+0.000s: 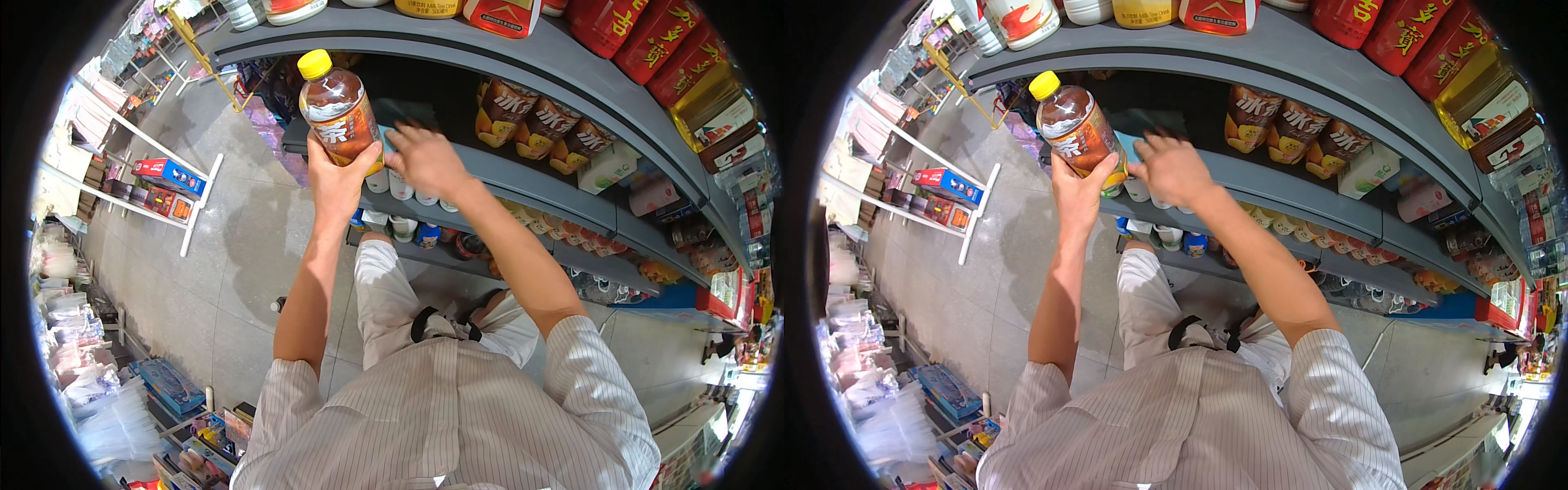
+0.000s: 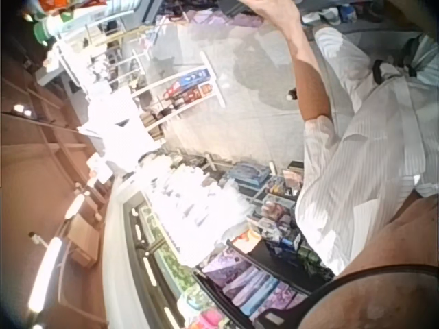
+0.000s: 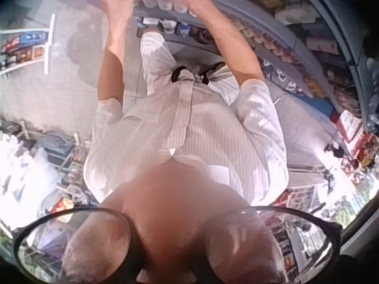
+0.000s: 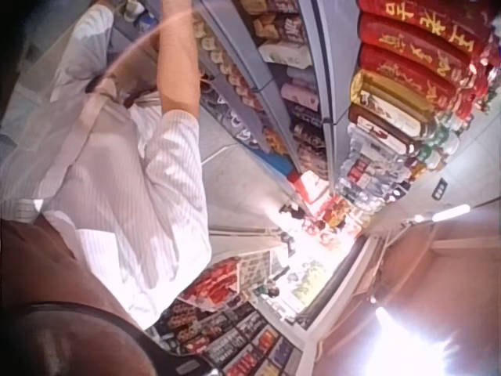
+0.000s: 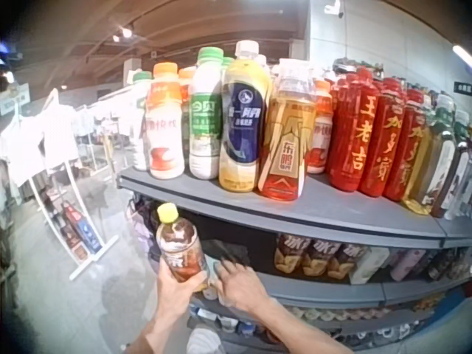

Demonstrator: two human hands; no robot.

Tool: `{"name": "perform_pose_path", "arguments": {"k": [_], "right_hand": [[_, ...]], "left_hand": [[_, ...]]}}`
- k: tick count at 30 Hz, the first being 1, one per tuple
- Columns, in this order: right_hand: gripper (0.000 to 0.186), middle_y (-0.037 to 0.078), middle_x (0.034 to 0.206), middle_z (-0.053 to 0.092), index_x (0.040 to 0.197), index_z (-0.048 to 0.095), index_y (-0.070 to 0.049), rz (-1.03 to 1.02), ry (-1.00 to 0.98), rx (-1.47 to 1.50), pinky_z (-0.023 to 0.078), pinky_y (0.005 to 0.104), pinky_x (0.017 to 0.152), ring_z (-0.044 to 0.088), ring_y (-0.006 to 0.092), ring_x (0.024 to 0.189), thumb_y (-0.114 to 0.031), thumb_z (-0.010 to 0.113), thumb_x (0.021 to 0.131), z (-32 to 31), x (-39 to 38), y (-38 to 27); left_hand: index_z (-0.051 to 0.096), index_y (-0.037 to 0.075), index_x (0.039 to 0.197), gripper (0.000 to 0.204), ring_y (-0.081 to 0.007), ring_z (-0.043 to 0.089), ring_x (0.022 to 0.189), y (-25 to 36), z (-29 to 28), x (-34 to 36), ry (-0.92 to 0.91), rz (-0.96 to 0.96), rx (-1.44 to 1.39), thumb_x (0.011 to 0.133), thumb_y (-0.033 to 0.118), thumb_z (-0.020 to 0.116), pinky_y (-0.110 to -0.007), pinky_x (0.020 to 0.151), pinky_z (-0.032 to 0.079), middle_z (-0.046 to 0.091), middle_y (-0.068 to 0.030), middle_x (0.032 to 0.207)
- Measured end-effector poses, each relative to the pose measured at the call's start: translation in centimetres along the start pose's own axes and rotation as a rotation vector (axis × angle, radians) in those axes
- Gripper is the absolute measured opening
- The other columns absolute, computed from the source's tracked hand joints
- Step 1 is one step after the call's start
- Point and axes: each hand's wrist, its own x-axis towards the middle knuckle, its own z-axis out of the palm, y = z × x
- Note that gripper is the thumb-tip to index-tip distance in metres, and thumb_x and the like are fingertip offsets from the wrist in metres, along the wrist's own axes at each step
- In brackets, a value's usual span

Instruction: The person wipes a plastic bottle and the surface of a store shelf using a blue cloth, then places the bottle back onto the shelf.

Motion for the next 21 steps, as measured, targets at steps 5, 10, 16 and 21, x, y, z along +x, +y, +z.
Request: {"name": "perform_pose_path", "arguments": {"k": [5, 10, 16, 21], "right_hand": [[0.071, 0.021, 0.155, 0.039, 0.149, 0.038, -0.002, 0.017, -0.380, -0.095, 0.027, 0.0440, 0.120, 0.036, 0.0376, 0.144, -0.033, 0.061, 0.089, 0.8, 4.1, -1.9], [0.088, 0.021, 0.156, 0.037, 0.151, 0.035, -0.002, -0.060, -0.341, 0.080, 0.026, 0.0423, 0.122, 0.030, 0.0371, 0.148, -0.049, 0.069, 0.085, 0.8, 4.9, -0.8], [0.102, 0.022, 0.156, 0.036, 0.153, 0.031, 0.000, -0.106, -0.348, 0.186, 0.029, 0.0433, 0.120, 0.032, 0.0378, 0.146, -0.054, 0.076, 0.078, -0.2, 4.1, -0.2], [0.099, 0.024, 0.156, 0.036, 0.154, 0.027, 0.001, -0.009, -0.142, 0.447, 0.031, 0.0431, 0.118, 0.036, 0.0367, 0.145, -0.041, 0.077, 0.080, -2.1, 1.1, -0.3]], "left_hand": [[0.049, 0.000, 0.127, 0.060, -0.0160, 0.063, 0.101, -0.6, -0.2, -0.3, -0.002, 0.003, 0.072, 0.078, 0.008, 0.083, -0.032, 0.089, 0.053, 0.062, -0.0103, 0.118], [0.049, 0.001, 0.128, 0.060, -0.0155, 0.063, 0.101, -0.6, -1.2, 0.8, -0.012, -0.048, 0.127, 0.079, 0.009, 0.082, -0.032, 0.088, 0.053, 0.064, -0.0094, 0.115], [0.048, 0.001, 0.128, 0.058, -0.0145, 0.064, 0.100, -1.3, -1.3, 1.3, -0.031, -0.017, 0.084, 0.081, 0.007, 0.081, -0.031, 0.087, 0.054, 0.064, -0.0083, 0.114], [0.049, 0.001, 0.126, 0.053, -0.0149, 0.064, 0.100, 0.3, -1.0, 0.4, -0.084, -0.072, 0.073, 0.082, 0.006, 0.080, -0.031, 0.087, 0.054, 0.064, -0.0082, 0.113]]}}
